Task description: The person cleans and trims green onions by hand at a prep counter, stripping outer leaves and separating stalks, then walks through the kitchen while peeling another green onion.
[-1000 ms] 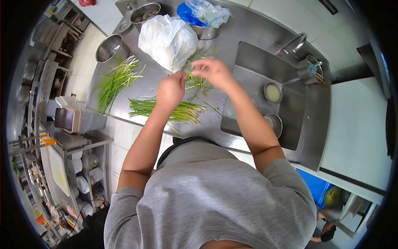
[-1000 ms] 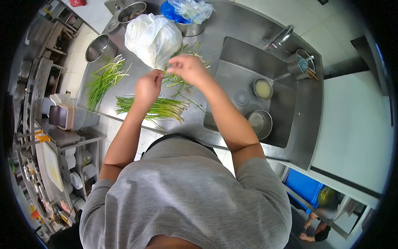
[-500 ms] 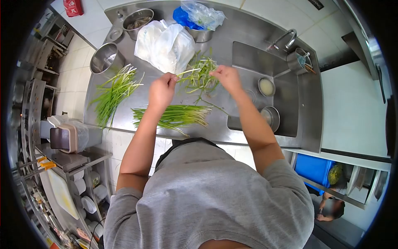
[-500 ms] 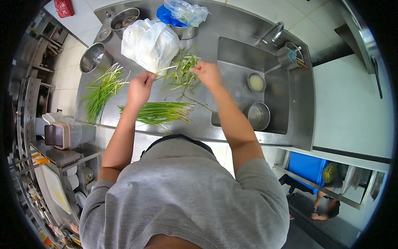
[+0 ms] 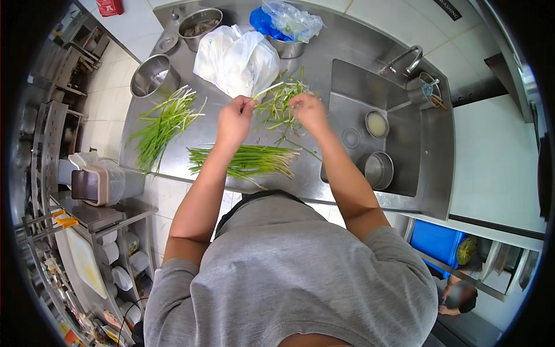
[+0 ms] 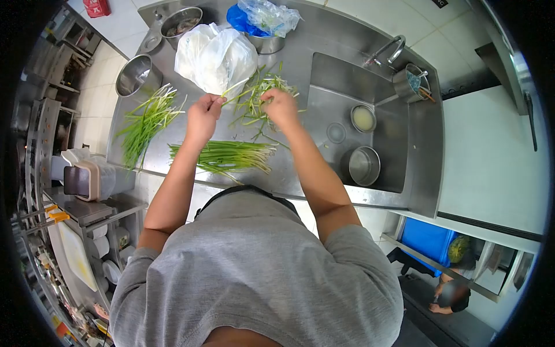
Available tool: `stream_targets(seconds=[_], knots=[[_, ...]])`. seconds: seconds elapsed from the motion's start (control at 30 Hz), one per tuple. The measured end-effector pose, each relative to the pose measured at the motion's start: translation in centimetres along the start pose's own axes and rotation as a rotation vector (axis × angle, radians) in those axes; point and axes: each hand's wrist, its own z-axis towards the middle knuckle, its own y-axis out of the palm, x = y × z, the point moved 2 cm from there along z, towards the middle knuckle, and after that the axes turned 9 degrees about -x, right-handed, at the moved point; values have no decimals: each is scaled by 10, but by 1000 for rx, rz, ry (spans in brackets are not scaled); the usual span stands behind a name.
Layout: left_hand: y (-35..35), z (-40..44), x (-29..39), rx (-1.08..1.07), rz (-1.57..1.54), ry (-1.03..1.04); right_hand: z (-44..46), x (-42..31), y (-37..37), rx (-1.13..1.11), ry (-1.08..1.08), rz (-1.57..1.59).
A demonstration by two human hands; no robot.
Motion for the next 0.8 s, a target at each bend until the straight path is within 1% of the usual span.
stream_targets(seconds=[0.07,0.17,0.27,0.3,0.37,0.47,0.57,0.6,0.63,0.7,0.73,0.8], knots=[[3,2,3,4,-1,24,-8,-21,2,-152,33,624],[13,1,4,-39,-31,32,-10,-34,4,-213,-74,852],[22,1,8,-72,-85,27,-13,-48,-3,-68,-122,893],[24,0,10,-78,-106,24,-13,-52,-4,-28,-109,916],[27,-2,15,-67,-28,68,-13,-59,-7,51,-81,958],[28,-5,28,-106,49,96,-11,-65,-16,5,-129,910],[29,-12,28,-175,74,129,-6,-82,-52,80,-302,867],[29,-13,26,-199,78,148,-5,-91,-68,139,-351,854],[30,-15,16,-177,135,185,-4,-102,-86,199,-401,840],[32,-18,-14,-135,251,267,-5,-123,-121,225,-483,797],[31,-21,-21,-149,198,197,-6,-131,-133,238,-524,774],[31,-27,-29,-175,92,52,-7,-148,-144,162,-510,638]])
